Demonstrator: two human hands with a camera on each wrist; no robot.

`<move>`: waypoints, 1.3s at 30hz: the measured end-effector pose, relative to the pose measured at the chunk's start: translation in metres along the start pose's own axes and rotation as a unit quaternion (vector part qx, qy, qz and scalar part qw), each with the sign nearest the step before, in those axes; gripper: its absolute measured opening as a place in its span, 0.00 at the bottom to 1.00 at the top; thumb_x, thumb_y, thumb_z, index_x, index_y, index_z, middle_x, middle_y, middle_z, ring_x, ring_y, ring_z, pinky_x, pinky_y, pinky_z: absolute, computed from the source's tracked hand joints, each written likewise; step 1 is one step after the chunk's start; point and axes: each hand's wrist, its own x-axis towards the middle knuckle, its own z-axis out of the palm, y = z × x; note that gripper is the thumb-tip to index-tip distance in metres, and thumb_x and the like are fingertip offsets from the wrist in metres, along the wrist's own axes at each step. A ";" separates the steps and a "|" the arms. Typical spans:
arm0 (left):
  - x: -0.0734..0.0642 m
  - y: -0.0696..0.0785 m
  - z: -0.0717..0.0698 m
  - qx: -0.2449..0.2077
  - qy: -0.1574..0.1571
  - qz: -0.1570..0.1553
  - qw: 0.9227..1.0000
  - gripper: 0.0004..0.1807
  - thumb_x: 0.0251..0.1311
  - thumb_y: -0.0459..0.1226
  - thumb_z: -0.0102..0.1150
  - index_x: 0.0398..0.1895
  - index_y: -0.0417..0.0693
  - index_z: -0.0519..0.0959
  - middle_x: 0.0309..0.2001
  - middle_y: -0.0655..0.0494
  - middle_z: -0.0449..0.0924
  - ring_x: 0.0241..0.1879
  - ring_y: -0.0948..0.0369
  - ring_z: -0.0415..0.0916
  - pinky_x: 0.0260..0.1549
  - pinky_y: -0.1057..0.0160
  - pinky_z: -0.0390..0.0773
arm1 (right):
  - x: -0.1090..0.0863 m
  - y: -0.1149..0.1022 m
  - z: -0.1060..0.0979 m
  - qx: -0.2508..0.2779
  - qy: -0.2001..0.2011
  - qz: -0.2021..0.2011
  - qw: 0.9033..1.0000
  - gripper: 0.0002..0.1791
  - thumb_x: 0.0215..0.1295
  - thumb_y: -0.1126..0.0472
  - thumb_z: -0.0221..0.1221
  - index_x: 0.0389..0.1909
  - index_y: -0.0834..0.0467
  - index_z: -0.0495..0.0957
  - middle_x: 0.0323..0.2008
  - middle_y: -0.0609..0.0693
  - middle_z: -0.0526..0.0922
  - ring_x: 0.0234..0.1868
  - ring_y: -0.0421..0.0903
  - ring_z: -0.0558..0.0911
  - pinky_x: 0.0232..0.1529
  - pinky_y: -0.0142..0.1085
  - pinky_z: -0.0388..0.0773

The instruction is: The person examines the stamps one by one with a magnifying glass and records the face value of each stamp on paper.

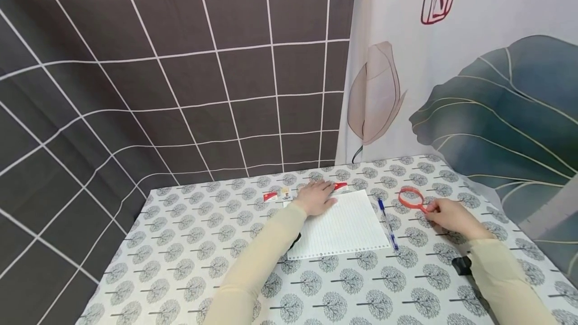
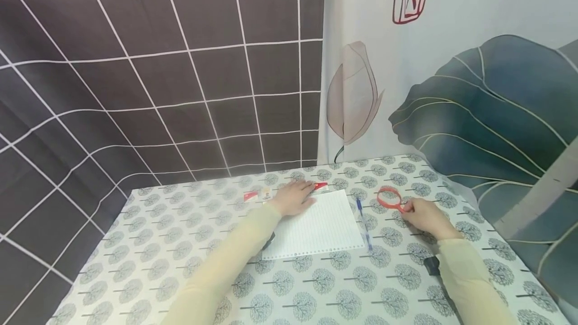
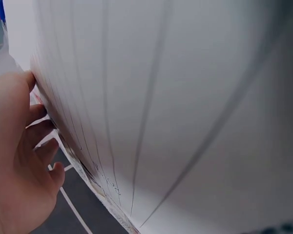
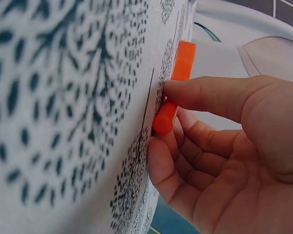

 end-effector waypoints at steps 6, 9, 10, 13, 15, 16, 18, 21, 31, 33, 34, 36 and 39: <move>0.000 0.000 0.001 -0.013 -0.001 0.002 1.000 0.32 0.79 0.55 0.35 0.79 0.52 0.58 0.78 0.56 0.58 0.77 0.56 0.53 0.76 0.58 0.53 | 0.003 0.000 0.003 0.004 0.004 0.003 1.000 0.08 0.70 0.66 0.57 0.34 0.68 0.74 0.24 0.50 0.76 0.22 0.46 0.73 0.23 0.39 0.71; 0.002 0.000 0.000 -0.019 0.000 0.006 1.000 0.32 0.79 0.55 0.35 0.79 0.52 0.59 0.78 0.55 0.58 0.77 0.56 0.53 0.76 0.58 0.53 | 0.006 -0.003 0.004 0.008 0.015 -0.005 1.000 0.08 0.69 0.66 0.57 0.36 0.70 0.75 0.23 0.50 0.74 0.23 0.46 0.71 0.22 0.37 0.69; 0.003 0.000 0.000 -0.020 -0.002 0.008 1.000 0.32 0.79 0.55 0.35 0.79 0.52 0.58 0.78 0.55 0.57 0.77 0.56 0.53 0.76 0.58 0.53 | 0.007 -0.004 0.004 0.007 0.021 -0.013 1.000 0.08 0.68 0.67 0.57 0.36 0.70 0.75 0.23 0.50 0.73 0.23 0.46 0.70 0.23 0.37 0.68; 0.006 0.000 0.000 -0.021 -0.001 0.009 1.000 0.32 0.79 0.55 0.35 0.79 0.52 0.58 0.78 0.55 0.56 0.77 0.56 0.53 0.76 0.58 0.53 | 0.013 -0.013 0.005 0.016 0.041 -0.033 0.998 0.07 0.66 0.68 0.57 0.38 0.70 0.75 0.26 0.51 0.74 0.25 0.46 0.70 0.24 0.36 0.67; 0.008 -0.001 0.001 -0.022 -0.004 0.007 1.000 0.33 0.79 0.55 0.35 0.80 0.52 0.57 0.78 0.56 0.55 0.77 0.56 0.52 0.76 0.59 0.53 | 0.018 -0.021 0.005 0.018 0.053 -0.044 0.997 0.07 0.67 0.67 0.57 0.38 0.70 0.75 0.27 0.52 0.75 0.26 0.46 0.71 0.26 0.36 0.68; 0.008 -0.002 0.001 -0.022 -0.008 0.006 1.000 0.33 0.79 0.55 0.35 0.80 0.52 0.56 0.79 0.56 0.55 0.77 0.57 0.51 0.76 0.59 0.52 | 0.020 -0.025 0.005 0.020 0.058 -0.049 0.997 0.07 0.68 0.67 0.56 0.38 0.70 0.75 0.28 0.52 0.76 0.27 0.46 0.71 0.26 0.37 0.68; 0.007 -0.002 0.000 -0.027 -0.008 0.003 1.000 0.33 0.79 0.55 0.36 0.80 0.53 0.56 0.79 0.56 0.55 0.77 0.57 0.51 0.75 0.59 0.53 | 0.024 -0.035 0.006 0.027 0.064 -0.055 0.996 0.07 0.69 0.67 0.56 0.39 0.69 0.74 0.28 0.52 0.76 0.26 0.46 0.72 0.25 0.36 0.69; 0.004 -0.001 -0.002 -0.037 -0.007 0.003 0.999 0.33 0.79 0.55 0.36 0.80 0.52 0.56 0.79 0.56 0.54 0.77 0.56 0.51 0.75 0.59 0.54 | 0.032 -0.049 0.008 0.035 0.071 -0.072 0.994 0.08 0.69 0.67 0.57 0.40 0.70 0.75 0.26 0.51 0.75 0.23 0.44 0.71 0.22 0.34 0.69; 0.002 -0.001 -0.003 -0.055 -0.008 -0.012 0.998 0.32 0.79 0.55 0.35 0.80 0.54 0.55 0.79 0.57 0.53 0.77 0.58 0.51 0.74 0.61 0.56 | 0.050 -0.083 0.024 0.065 0.063 -0.118 0.989 0.08 0.69 0.69 0.57 0.44 0.70 0.76 0.27 0.50 0.73 0.23 0.43 0.68 0.22 0.32 0.67; 0.002 -0.002 -0.001 -0.058 -0.012 -0.016 0.998 0.33 0.79 0.55 0.35 0.81 0.54 0.55 0.80 0.58 0.52 0.77 0.58 0.51 0.74 0.61 0.56 | 0.052 -0.088 0.029 0.066 0.059 -0.130 0.988 0.06 0.69 0.69 0.57 0.43 0.70 0.76 0.26 0.49 0.73 0.24 0.43 0.68 0.23 0.32 0.67; 0.002 -0.002 0.000 -0.059 -0.013 -0.017 0.998 0.33 0.79 0.56 0.34 0.81 0.55 0.54 0.80 0.58 0.52 0.77 0.59 0.50 0.74 0.61 0.56 | 0.053 -0.090 0.031 0.067 0.057 -0.136 0.987 0.06 0.69 0.70 0.58 0.42 0.69 0.76 0.26 0.50 0.73 0.23 0.42 0.68 0.23 0.32 0.66; 0.002 -0.002 0.002 -0.062 -0.015 -0.017 0.998 0.33 0.79 0.56 0.34 0.81 0.55 0.54 0.80 0.58 0.52 0.78 0.59 0.50 0.74 0.61 0.56 | 0.055 -0.093 0.036 0.075 0.048 -0.140 0.986 0.05 0.68 0.70 0.58 0.41 0.69 0.76 0.26 0.50 0.73 0.22 0.42 0.68 0.22 0.31 0.67; 0.002 -0.002 0.005 -0.063 -0.015 -0.015 0.998 0.34 0.79 0.57 0.34 0.81 0.54 0.54 0.80 0.57 0.51 0.78 0.58 0.50 0.74 0.61 0.55 | 0.056 -0.099 0.044 0.077 0.043 -0.147 0.985 0.05 0.66 0.71 0.58 0.40 0.69 0.77 0.26 0.49 0.74 0.24 0.43 0.69 0.23 0.31 0.69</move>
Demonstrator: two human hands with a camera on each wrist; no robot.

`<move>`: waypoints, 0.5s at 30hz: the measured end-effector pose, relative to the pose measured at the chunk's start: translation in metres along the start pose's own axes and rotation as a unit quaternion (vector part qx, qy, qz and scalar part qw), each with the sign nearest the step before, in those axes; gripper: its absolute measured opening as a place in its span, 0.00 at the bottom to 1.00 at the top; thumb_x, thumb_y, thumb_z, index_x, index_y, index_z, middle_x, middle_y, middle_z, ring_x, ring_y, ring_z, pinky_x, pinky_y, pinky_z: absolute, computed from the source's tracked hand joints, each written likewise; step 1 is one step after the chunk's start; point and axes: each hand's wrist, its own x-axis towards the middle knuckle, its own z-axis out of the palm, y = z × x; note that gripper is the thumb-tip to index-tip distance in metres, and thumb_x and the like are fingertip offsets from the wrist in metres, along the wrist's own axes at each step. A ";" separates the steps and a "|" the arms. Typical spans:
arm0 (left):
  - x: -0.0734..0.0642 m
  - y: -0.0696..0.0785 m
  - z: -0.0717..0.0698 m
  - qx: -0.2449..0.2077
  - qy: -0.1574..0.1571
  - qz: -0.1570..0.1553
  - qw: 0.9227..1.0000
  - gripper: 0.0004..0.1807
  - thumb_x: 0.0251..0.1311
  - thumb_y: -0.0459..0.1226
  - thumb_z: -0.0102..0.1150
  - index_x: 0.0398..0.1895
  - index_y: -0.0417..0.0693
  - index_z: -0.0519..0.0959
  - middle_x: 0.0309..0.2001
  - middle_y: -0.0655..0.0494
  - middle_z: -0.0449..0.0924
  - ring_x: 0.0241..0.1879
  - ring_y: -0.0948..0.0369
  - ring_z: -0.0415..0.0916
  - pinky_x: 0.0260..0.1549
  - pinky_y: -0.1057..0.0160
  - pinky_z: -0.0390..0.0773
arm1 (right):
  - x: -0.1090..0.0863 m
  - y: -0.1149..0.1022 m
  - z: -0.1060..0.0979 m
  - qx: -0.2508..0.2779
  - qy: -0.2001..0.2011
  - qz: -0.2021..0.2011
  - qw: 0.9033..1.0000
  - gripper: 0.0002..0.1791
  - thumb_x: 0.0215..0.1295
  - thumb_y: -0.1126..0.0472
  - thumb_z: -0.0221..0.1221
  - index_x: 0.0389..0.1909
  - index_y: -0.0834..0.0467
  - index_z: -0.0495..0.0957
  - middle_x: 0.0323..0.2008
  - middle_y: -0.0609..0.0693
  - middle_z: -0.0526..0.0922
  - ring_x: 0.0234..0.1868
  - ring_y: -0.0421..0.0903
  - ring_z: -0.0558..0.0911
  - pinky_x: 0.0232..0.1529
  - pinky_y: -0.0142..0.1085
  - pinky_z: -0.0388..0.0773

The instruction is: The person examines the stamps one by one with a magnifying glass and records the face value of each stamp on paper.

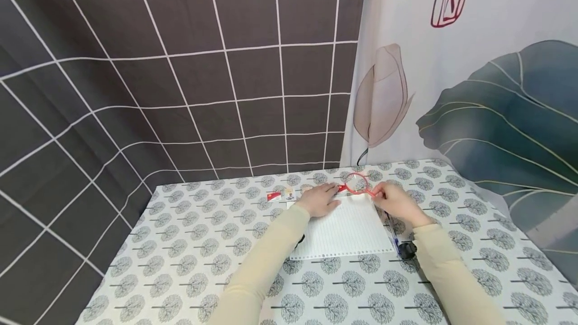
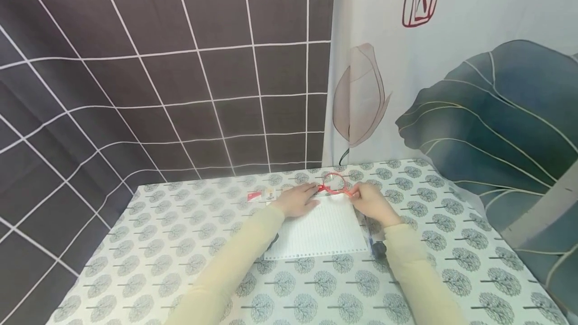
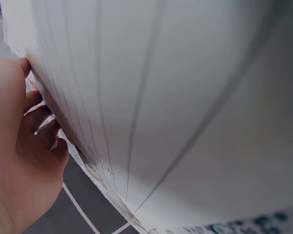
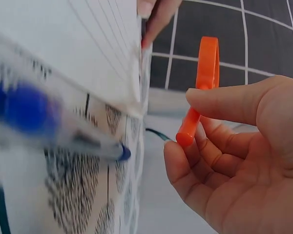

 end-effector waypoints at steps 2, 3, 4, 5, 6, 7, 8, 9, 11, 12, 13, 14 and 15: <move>0.000 0.000 0.001 0.000 0.001 0.001 1.000 0.34 0.79 0.57 0.34 0.81 0.53 0.55 0.80 0.57 0.51 0.77 0.58 0.50 0.74 0.61 0.56 | 0.002 0.000 0.006 0.000 -0.002 -0.005 1.000 0.05 0.65 0.71 0.59 0.40 0.69 0.77 0.27 0.50 0.74 0.25 0.43 0.70 0.25 0.31 0.70; 0.000 0.000 0.002 0.001 0.002 0.002 1.000 0.34 0.78 0.57 0.34 0.80 0.53 0.55 0.80 0.57 0.52 0.77 0.58 0.51 0.74 0.61 0.56 | 0.003 -0.001 0.008 -0.003 -0.003 -0.006 1.000 0.06 0.65 0.71 0.59 0.40 0.69 0.77 0.27 0.50 0.74 0.26 0.43 0.70 0.26 0.31 0.70; 0.001 0.000 0.003 0.003 0.003 0.002 1.000 0.34 0.78 0.57 0.34 0.80 0.53 0.55 0.80 0.57 0.52 0.77 0.58 0.51 0.74 0.61 0.56 | 0.004 -0.002 0.010 -0.006 -0.003 -0.007 1.000 0.06 0.65 0.71 0.59 0.41 0.69 0.78 0.27 0.50 0.75 0.27 0.43 0.71 0.27 0.31 0.71; 0.001 0.000 0.004 0.004 0.005 0.001 1.000 0.34 0.78 0.57 0.34 0.80 0.53 0.56 0.80 0.57 0.52 0.77 0.58 0.51 0.74 0.61 0.56 | 0.005 -0.002 0.012 -0.009 -0.004 -0.010 1.000 0.07 0.64 0.71 0.60 0.41 0.69 0.78 0.27 0.50 0.75 0.27 0.44 0.71 0.28 0.32 0.71; 0.001 0.000 0.004 0.005 0.006 0.000 1.000 0.34 0.78 0.57 0.35 0.80 0.53 0.56 0.79 0.57 0.52 0.77 0.58 0.51 0.74 0.61 0.57 | 0.006 -0.002 0.013 -0.012 -0.005 -0.014 1.000 0.07 0.64 0.71 0.60 0.41 0.69 0.78 0.28 0.50 0.76 0.27 0.44 0.71 0.28 0.32 0.72; 0.001 0.000 0.005 0.007 0.008 0.000 1.000 0.34 0.78 0.57 0.35 0.80 0.53 0.57 0.79 0.57 0.53 0.77 0.58 0.52 0.73 0.61 0.57 | 0.008 -0.003 0.015 -0.014 -0.008 -0.015 1.000 0.07 0.63 0.71 0.60 0.41 0.69 0.78 0.28 0.50 0.76 0.28 0.44 0.72 0.29 0.33 0.72; 0.002 -0.001 0.005 0.008 0.010 -0.001 1.000 0.34 0.78 0.57 0.36 0.80 0.53 0.57 0.79 0.57 0.54 0.77 0.58 0.53 0.73 0.61 0.58 | 0.009 -0.004 0.016 -0.015 -0.010 -0.015 1.000 0.08 0.63 0.71 0.60 0.42 0.69 0.78 0.28 0.50 0.77 0.28 0.44 0.72 0.30 0.33 0.73; 0.002 -0.001 0.005 0.009 0.011 -0.002 1.000 0.34 0.78 0.57 0.36 0.80 0.52 0.57 0.79 0.57 0.54 0.77 0.58 0.53 0.73 0.61 0.59 | 0.010 -0.005 0.017 -0.019 -0.011 -0.018 1.000 0.07 0.63 0.71 0.60 0.41 0.68 0.78 0.28 0.50 0.77 0.28 0.44 0.72 0.30 0.33 0.73; 0.003 -0.001 0.005 0.011 0.014 -0.003 1.000 0.34 0.78 0.56 0.37 0.79 0.52 0.58 0.79 0.56 0.55 0.76 0.58 0.54 0.73 0.60 0.60 | 0.011 -0.006 0.019 -0.020 -0.017 -0.022 0.999 0.07 0.62 0.72 0.60 0.41 0.68 0.78 0.28 0.50 0.77 0.28 0.44 0.73 0.30 0.34 0.74; 0.003 -0.001 0.005 0.013 0.013 -0.003 1.000 0.34 0.78 0.56 0.38 0.79 0.52 0.58 0.79 0.56 0.55 0.76 0.58 0.54 0.73 0.60 0.60 | 0.011 -0.006 0.020 -0.020 -0.021 -0.023 0.999 0.06 0.62 0.72 0.60 0.40 0.67 0.78 0.28 0.50 0.77 0.28 0.44 0.73 0.30 0.34 0.74; 0.004 -0.001 0.005 0.015 0.011 -0.003 1.000 0.34 0.78 0.56 0.38 0.80 0.52 0.57 0.79 0.56 0.55 0.77 0.58 0.53 0.73 0.60 0.59 | 0.011 -0.007 0.020 -0.020 -0.024 -0.022 0.999 0.06 0.62 0.72 0.60 0.40 0.67 0.78 0.28 0.50 0.77 0.28 0.44 0.73 0.30 0.34 0.74; 0.004 -0.001 0.004 0.017 0.010 -0.004 1.000 0.34 0.78 0.56 0.38 0.80 0.52 0.56 0.79 0.56 0.55 0.77 0.58 0.53 0.73 0.60 0.59 | 0.011 -0.008 0.021 -0.018 -0.028 -0.021 0.999 0.06 0.62 0.72 0.60 0.40 0.67 0.78 0.28 0.50 0.77 0.28 0.44 0.73 0.30 0.35 0.75; 0.005 -0.001 0.004 0.019 0.009 -0.005 1.000 0.34 0.78 0.55 0.38 0.80 0.52 0.55 0.79 0.57 0.54 0.77 0.58 0.53 0.73 0.61 0.59 | 0.011 -0.010 0.021 -0.014 -0.031 -0.020 0.999 0.06 0.62 0.71 0.60 0.40 0.67 0.78 0.28 0.50 0.77 0.28 0.44 0.73 0.29 0.35 0.75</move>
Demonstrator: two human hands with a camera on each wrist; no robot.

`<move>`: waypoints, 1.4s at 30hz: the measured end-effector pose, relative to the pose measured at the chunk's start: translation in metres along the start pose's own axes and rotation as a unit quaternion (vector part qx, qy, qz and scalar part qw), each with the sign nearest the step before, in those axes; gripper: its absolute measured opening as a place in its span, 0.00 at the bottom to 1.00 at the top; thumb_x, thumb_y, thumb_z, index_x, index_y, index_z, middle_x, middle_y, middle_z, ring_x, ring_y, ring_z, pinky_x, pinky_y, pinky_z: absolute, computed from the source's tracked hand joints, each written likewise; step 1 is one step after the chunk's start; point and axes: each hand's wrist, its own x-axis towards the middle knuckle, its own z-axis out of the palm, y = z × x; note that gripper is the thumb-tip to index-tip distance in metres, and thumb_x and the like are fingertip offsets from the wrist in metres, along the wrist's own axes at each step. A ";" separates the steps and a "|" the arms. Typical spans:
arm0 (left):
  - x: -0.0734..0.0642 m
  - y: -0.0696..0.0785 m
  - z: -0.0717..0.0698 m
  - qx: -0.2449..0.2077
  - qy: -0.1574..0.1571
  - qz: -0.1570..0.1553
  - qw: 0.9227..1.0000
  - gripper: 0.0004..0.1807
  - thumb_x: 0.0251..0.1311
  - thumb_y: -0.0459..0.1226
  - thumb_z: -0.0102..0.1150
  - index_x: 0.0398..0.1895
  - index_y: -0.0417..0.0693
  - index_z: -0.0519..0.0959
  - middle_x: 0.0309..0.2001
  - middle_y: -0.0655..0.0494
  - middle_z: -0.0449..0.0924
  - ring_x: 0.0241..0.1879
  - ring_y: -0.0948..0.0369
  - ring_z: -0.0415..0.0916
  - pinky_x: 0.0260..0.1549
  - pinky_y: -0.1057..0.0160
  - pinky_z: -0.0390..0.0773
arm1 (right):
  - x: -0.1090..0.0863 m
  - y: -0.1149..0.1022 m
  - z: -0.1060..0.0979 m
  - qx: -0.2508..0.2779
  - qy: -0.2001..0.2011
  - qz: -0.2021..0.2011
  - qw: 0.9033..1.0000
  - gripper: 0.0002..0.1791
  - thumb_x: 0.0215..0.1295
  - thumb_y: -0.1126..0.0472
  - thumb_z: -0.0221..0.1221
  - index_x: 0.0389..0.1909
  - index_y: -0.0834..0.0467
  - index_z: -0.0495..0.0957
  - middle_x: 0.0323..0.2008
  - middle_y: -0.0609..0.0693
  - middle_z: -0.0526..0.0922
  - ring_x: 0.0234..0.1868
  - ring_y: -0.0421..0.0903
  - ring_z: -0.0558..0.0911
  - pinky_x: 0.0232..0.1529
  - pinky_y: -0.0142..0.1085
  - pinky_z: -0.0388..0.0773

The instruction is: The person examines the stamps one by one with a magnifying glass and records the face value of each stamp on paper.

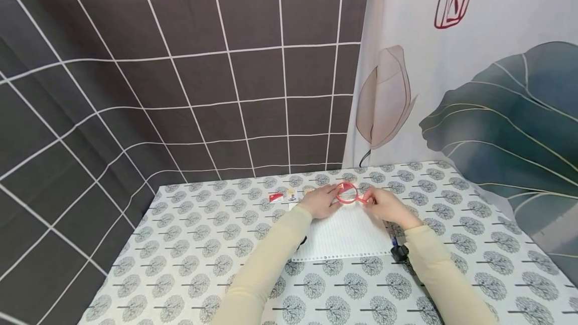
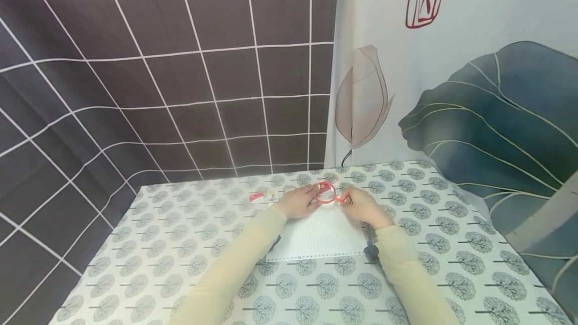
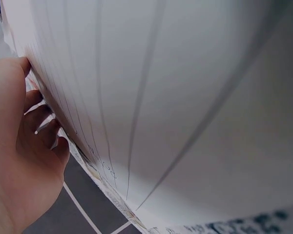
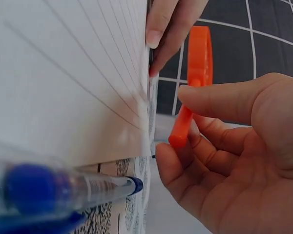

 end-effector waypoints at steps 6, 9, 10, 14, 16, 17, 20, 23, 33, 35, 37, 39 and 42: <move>0.002 -0.001 0.000 0.008 0.009 0.000 1.000 0.33 0.78 0.53 0.40 0.80 0.52 0.56 0.79 0.58 0.55 0.76 0.59 0.53 0.73 0.63 0.59 | -0.002 -0.005 0.000 -0.001 0.005 -0.012 1.000 0.05 0.61 0.72 0.60 0.37 0.67 0.78 0.27 0.51 0.77 0.27 0.44 0.73 0.29 0.34 0.75; 0.003 -0.001 -0.001 0.012 0.005 0.003 1.000 0.32 0.78 0.52 0.39 0.80 0.51 0.57 0.79 0.58 0.54 0.77 0.59 0.52 0.73 0.64 0.57 | -0.001 -0.005 0.000 -0.010 -0.001 -0.013 1.000 0.04 0.61 0.72 0.60 0.37 0.67 0.77 0.27 0.51 0.77 0.28 0.44 0.73 0.30 0.34 0.75; 0.003 -0.001 -0.001 0.013 0.003 0.004 1.000 0.32 0.78 0.52 0.39 0.80 0.51 0.57 0.79 0.58 0.54 0.77 0.59 0.52 0.73 0.64 0.57 | 0.000 -0.005 0.000 -0.012 -0.003 -0.011 1.000 0.04 0.61 0.72 0.60 0.37 0.66 0.78 0.27 0.50 0.77 0.28 0.44 0.73 0.30 0.34 0.75; 0.003 -0.001 -0.001 0.013 0.001 0.006 1.000 0.32 0.78 0.52 0.37 0.80 0.51 0.56 0.79 0.58 0.53 0.77 0.59 0.53 0.73 0.64 0.58 | 0.001 -0.004 0.001 -0.023 -0.004 -0.006 1.000 0.04 0.61 0.72 0.61 0.37 0.65 0.78 0.28 0.50 0.77 0.28 0.44 0.73 0.31 0.34 0.74; 0.003 -0.001 0.000 0.011 0.002 0.006 1.000 0.32 0.78 0.53 0.37 0.80 0.51 0.56 0.79 0.58 0.53 0.76 0.59 0.53 0.72 0.64 0.59 | 0.001 -0.005 0.001 -0.026 -0.003 -0.003 1.000 0.04 0.61 0.72 0.61 0.37 0.65 0.78 0.28 0.50 0.77 0.28 0.44 0.73 0.31 0.34 0.74; 0.004 -0.001 0.000 0.009 0.004 0.006 1.000 0.32 0.78 0.53 0.36 0.80 0.51 0.56 0.79 0.57 0.54 0.76 0.59 0.54 0.72 0.64 0.60 | 0.001 -0.006 0.000 -0.026 -0.003 -0.003 1.000 0.04 0.61 0.72 0.61 0.37 0.65 0.78 0.28 0.50 0.77 0.29 0.44 0.73 0.31 0.34 0.74; 0.004 -0.001 0.000 0.004 0.005 0.005 1.000 0.32 0.79 0.53 0.36 0.80 0.51 0.56 0.79 0.58 0.53 0.76 0.58 0.54 0.72 0.63 0.60 | 0.000 -0.007 0.000 -0.024 -0.003 -0.001 1.000 0.04 0.61 0.72 0.61 0.37 0.65 0.78 0.29 0.50 0.78 0.29 0.44 0.73 0.32 0.35 0.75; 0.003 -0.001 0.001 -0.004 0.007 0.004 1.000 0.33 0.78 0.53 0.36 0.80 0.51 0.55 0.79 0.58 0.53 0.76 0.58 0.54 0.72 0.62 0.59 | 0.000 -0.008 -0.001 -0.020 -0.006 -0.003 1.000 0.04 0.61 0.73 0.61 0.37 0.66 0.78 0.29 0.51 0.78 0.29 0.44 0.74 0.32 0.35 0.76; -0.002 0.001 -0.001 -0.018 0.001 -0.003 1.000 0.34 0.78 0.56 0.36 0.80 0.52 0.56 0.79 0.57 0.53 0.77 0.58 0.53 0.73 0.61 0.59 | -0.005 -0.004 -0.014 -0.009 0.023 0.002 1.000 0.07 0.64 0.71 0.60 0.42 0.69 0.78 0.30 0.52 0.78 0.28 0.44 0.74 0.29 0.35 0.75; -0.003 0.001 -0.002 -0.019 -0.003 -0.002 1.000 0.33 0.78 0.56 0.36 0.80 0.53 0.56 0.79 0.58 0.53 0.77 0.58 0.52 0.73 0.62 0.58 | -0.007 0.000 -0.019 -0.005 0.032 0.004 0.999 0.07 0.66 0.71 0.59 0.43 0.70 0.78 0.30 0.52 0.78 0.27 0.44 0.73 0.28 0.34 0.73; -0.003 0.002 -0.002 -0.021 -0.004 -0.001 1.000 0.33 0.78 0.56 0.36 0.80 0.53 0.56 0.79 0.58 0.53 0.77 0.58 0.52 0.73 0.62 0.58 | -0.009 0.005 -0.023 -0.006 0.042 0.010 0.999 0.07 0.68 0.70 0.59 0.43 0.69 0.78 0.30 0.51 0.78 0.27 0.44 0.72 0.27 0.34 0.72; -0.004 0.002 -0.003 -0.021 -0.006 0.000 1.000 0.33 0.78 0.56 0.36 0.80 0.53 0.56 0.79 0.58 0.53 0.77 0.59 0.52 0.73 0.63 0.58 | -0.010 0.009 -0.028 -0.009 0.052 0.013 0.999 0.06 0.68 0.70 0.58 0.43 0.69 0.78 0.30 0.52 0.77 0.27 0.44 0.72 0.28 0.35 0.72; -0.004 0.002 -0.004 -0.021 -0.008 0.001 1.000 0.33 0.78 0.56 0.35 0.80 0.53 0.55 0.79 0.57 0.53 0.77 0.58 0.51 0.73 0.62 0.57 | -0.014 0.012 -0.037 -0.020 0.064 0.023 0.997 0.07 0.68 0.69 0.59 0.43 0.70 0.77 0.31 0.52 0.78 0.28 0.45 0.72 0.30 0.37 0.72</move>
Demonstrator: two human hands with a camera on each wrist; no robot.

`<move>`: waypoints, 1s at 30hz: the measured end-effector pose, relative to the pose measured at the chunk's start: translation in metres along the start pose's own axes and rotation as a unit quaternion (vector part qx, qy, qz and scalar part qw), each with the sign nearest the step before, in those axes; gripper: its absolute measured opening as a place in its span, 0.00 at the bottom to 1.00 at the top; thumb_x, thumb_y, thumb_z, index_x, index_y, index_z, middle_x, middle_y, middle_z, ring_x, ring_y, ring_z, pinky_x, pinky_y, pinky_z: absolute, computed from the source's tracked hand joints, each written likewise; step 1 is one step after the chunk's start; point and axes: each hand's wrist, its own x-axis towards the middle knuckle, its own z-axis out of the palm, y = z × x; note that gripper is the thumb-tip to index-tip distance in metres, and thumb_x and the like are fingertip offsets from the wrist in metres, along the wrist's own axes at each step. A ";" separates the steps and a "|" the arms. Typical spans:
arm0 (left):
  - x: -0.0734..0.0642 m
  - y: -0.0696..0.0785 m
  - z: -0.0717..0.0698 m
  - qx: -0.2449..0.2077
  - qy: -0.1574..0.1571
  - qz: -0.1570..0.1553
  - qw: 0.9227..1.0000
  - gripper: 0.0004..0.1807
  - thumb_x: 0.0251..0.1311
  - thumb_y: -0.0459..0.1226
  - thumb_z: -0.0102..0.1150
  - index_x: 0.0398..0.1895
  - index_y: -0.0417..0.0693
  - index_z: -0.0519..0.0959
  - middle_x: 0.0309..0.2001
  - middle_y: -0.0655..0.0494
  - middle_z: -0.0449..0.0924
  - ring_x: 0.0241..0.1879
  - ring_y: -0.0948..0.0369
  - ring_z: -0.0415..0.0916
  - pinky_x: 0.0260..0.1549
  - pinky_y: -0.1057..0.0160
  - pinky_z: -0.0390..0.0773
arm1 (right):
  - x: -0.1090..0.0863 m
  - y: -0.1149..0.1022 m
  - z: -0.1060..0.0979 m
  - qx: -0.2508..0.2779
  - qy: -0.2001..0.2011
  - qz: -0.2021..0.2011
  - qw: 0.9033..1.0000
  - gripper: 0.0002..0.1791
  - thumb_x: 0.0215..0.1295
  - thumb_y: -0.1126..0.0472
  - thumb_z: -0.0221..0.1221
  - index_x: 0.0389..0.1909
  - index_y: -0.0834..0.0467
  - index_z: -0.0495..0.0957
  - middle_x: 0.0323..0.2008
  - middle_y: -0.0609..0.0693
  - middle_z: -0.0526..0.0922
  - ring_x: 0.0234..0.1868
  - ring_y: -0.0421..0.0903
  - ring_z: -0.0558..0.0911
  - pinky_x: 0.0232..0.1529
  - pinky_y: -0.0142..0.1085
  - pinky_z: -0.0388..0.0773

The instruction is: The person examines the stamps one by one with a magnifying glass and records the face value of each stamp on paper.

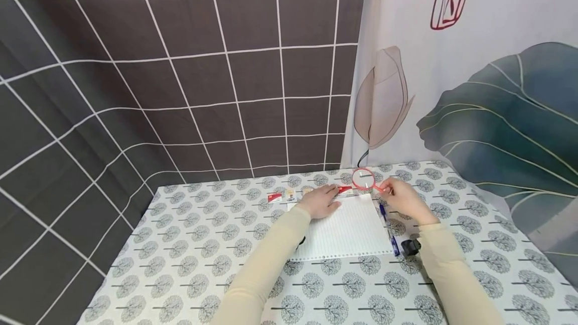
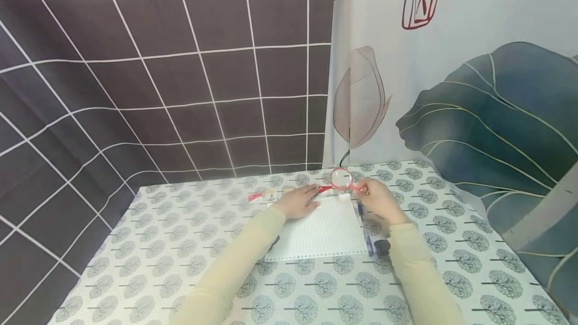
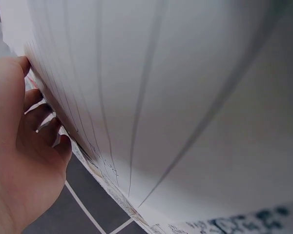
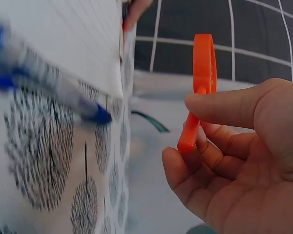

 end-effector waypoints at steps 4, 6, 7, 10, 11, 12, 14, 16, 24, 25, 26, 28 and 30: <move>-0.001 0.001 -0.001 0.000 0.003 0.003 1.000 0.34 0.78 0.56 0.35 0.80 0.52 0.55 0.79 0.56 0.52 0.77 0.57 0.52 0.74 0.61 0.57 | -0.004 0.007 -0.010 0.000 0.003 0.025 1.000 0.11 0.69 0.68 0.58 0.46 0.72 0.76 0.33 0.55 0.79 0.30 0.45 0.74 0.31 0.37 0.74; -0.001 0.001 -0.002 0.002 0.004 0.004 1.000 0.34 0.79 0.56 0.35 0.81 0.52 0.55 0.80 0.56 0.52 0.77 0.57 0.52 0.74 0.61 0.57 | -0.006 0.012 -0.014 0.002 0.001 0.037 0.999 0.10 0.68 0.68 0.57 0.45 0.73 0.76 0.33 0.56 0.79 0.29 0.46 0.74 0.29 0.36 0.74; -0.001 0.001 -0.002 0.004 0.005 0.005 1.000 0.34 0.79 0.56 0.35 0.81 0.52 0.55 0.80 0.56 0.52 0.77 0.57 0.52 0.74 0.61 0.56 | -0.006 0.016 -0.016 0.002 0.001 0.042 0.999 0.11 0.68 0.68 0.57 0.45 0.73 0.76 0.33 0.55 0.79 0.29 0.46 0.73 0.28 0.35 0.73; -0.001 0.001 -0.001 0.006 0.006 0.007 1.000 0.34 0.79 0.56 0.34 0.81 0.52 0.54 0.80 0.56 0.52 0.77 0.57 0.52 0.74 0.61 0.56 | -0.009 0.026 -0.019 -0.004 0.001 0.047 0.999 0.09 0.66 0.69 0.58 0.42 0.72 0.75 0.31 0.54 0.77 0.27 0.45 0.72 0.25 0.34 0.71; -0.001 0.001 -0.001 0.007 0.006 0.007 1.000 0.34 0.79 0.56 0.34 0.81 0.52 0.54 0.80 0.56 0.52 0.77 0.57 0.52 0.74 0.61 0.56 | -0.010 0.029 -0.019 -0.002 -0.001 0.049 0.999 0.08 0.66 0.69 0.58 0.41 0.71 0.75 0.29 0.54 0.76 0.26 0.45 0.71 0.24 0.34 0.70; -0.001 0.001 -0.001 0.008 0.006 0.007 1.000 0.34 0.79 0.56 0.34 0.81 0.52 0.54 0.80 0.56 0.52 0.77 0.57 0.52 0.74 0.61 0.56 | -0.011 0.032 -0.020 -0.002 -0.003 0.051 0.999 0.07 0.65 0.69 0.58 0.40 0.71 0.75 0.29 0.53 0.76 0.26 0.45 0.71 0.24 0.34 0.70; -0.001 0.001 -0.001 0.007 0.006 0.006 1.000 0.34 0.79 0.56 0.34 0.81 0.52 0.54 0.80 0.56 0.52 0.77 0.57 0.52 0.74 0.61 0.56 | -0.014 0.036 -0.020 -0.003 -0.007 0.057 0.998 0.06 0.65 0.69 0.59 0.38 0.70 0.75 0.27 0.52 0.74 0.25 0.45 0.70 0.23 0.33 0.69; -0.002 0.001 -0.001 0.008 0.006 0.005 1.000 0.34 0.79 0.56 0.34 0.81 0.52 0.55 0.80 0.56 0.52 0.77 0.57 0.52 0.74 0.61 0.56 | -0.015 0.040 -0.020 0.000 -0.014 0.067 0.998 0.05 0.64 0.69 0.59 0.36 0.70 0.75 0.26 0.50 0.73 0.25 0.45 0.69 0.23 0.34 0.68; -0.002 0.001 0.000 0.011 0.004 0.004 1.000 0.34 0.79 0.56 0.33 0.81 0.53 0.54 0.80 0.56 0.52 0.77 0.58 0.52 0.74 0.62 0.56 | -0.019 0.052 -0.021 -0.002 -0.055 0.110 0.992 0.06 0.63 0.69 0.59 0.36 0.70 0.75 0.27 0.52 0.74 0.27 0.46 0.72 0.28 0.37 0.72; -0.002 0.001 0.000 0.010 0.006 0.003 1.000 0.34 0.79 0.56 0.34 0.81 0.53 0.55 0.80 0.56 0.52 0.77 0.58 0.52 0.74 0.62 0.56 | -0.019 0.053 -0.021 -0.002 -0.061 0.112 0.992 0.06 0.64 0.69 0.59 0.35 0.70 0.75 0.27 0.52 0.74 0.27 0.46 0.72 0.28 0.37 0.72; -0.002 0.001 0.000 0.011 0.007 0.004 1.000 0.34 0.79 0.56 0.34 0.81 0.52 0.55 0.79 0.56 0.52 0.77 0.57 0.52 0.74 0.62 0.57 | -0.019 0.054 -0.021 -0.002 -0.066 0.116 0.991 0.06 0.64 0.69 0.58 0.35 0.70 0.75 0.27 0.52 0.74 0.27 0.47 0.72 0.28 0.38 0.72; -0.001 0.001 0.000 0.014 0.008 0.004 1.000 0.34 0.79 0.56 0.34 0.81 0.52 0.55 0.79 0.56 0.52 0.77 0.57 0.52 0.74 0.62 0.57 | -0.020 0.055 -0.022 -0.003 -0.076 0.123 0.989 0.05 0.65 0.68 0.58 0.34 0.68 0.75 0.28 0.53 0.75 0.27 0.46 0.73 0.29 0.37 0.73; -0.001 0.001 0.000 0.016 0.007 0.003 1.000 0.34 0.79 0.56 0.34 0.81 0.52 0.55 0.80 0.56 0.52 0.77 0.57 0.52 0.74 0.62 0.56 | -0.021 0.056 -0.022 0.002 -0.087 0.130 0.988 0.05 0.65 0.68 0.58 0.34 0.67 0.75 0.29 0.53 0.76 0.27 0.47 0.75 0.29 0.38 0.74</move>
